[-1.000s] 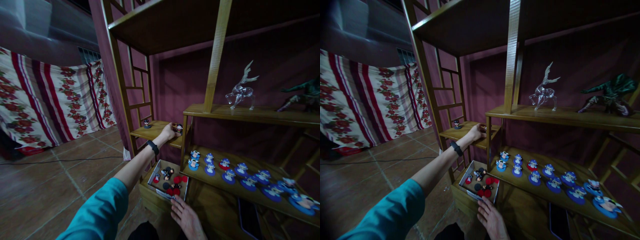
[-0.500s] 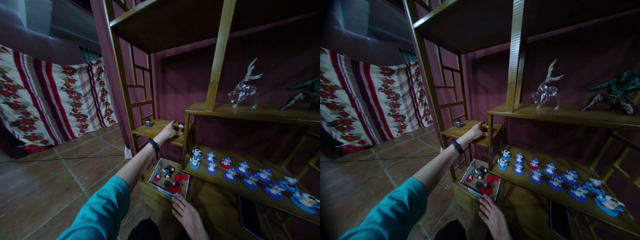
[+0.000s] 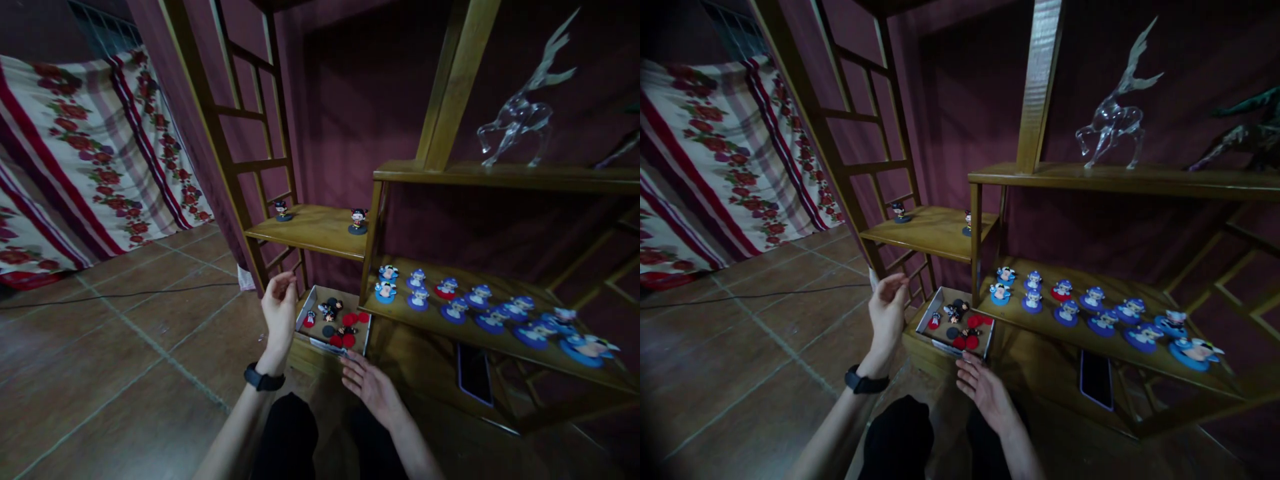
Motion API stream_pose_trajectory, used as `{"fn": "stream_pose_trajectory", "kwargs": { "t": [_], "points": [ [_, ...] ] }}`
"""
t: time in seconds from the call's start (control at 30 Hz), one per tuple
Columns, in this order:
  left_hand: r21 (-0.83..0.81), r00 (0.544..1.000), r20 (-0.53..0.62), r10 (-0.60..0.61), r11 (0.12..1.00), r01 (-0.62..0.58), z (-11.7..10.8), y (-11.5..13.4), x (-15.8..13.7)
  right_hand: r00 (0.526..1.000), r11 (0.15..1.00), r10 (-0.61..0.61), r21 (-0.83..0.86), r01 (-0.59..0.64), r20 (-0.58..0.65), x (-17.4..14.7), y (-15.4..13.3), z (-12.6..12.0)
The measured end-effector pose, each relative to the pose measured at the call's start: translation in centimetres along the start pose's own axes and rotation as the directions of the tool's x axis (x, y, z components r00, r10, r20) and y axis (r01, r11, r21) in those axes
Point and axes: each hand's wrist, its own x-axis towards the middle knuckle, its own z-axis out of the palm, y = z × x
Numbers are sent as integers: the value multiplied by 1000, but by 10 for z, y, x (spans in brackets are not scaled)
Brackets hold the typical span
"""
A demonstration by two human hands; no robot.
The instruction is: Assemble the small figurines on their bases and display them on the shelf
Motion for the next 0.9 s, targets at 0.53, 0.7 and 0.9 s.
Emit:
{"fn": "stream_pose_trajectory", "kwargs": {
  "t": [0.53, 0.7, 0.9],
  "points": [
    [-163, 877, 184, -444, 866, 472, 6, -165, -14, 915, 795, -291, -602, 69, -280, 51, 8, -2],
    [-246, 799, 151, -583, 760, 601, -8, -196, -7, 887, 575, -427, -809, 118, -174, 107, -5, -21],
    [-345, 644, 297, -705, 550, 761, -13, -202, 12, 852, 328, -518, -938, 114, -78, 185, -21, -39]
  ]
}}
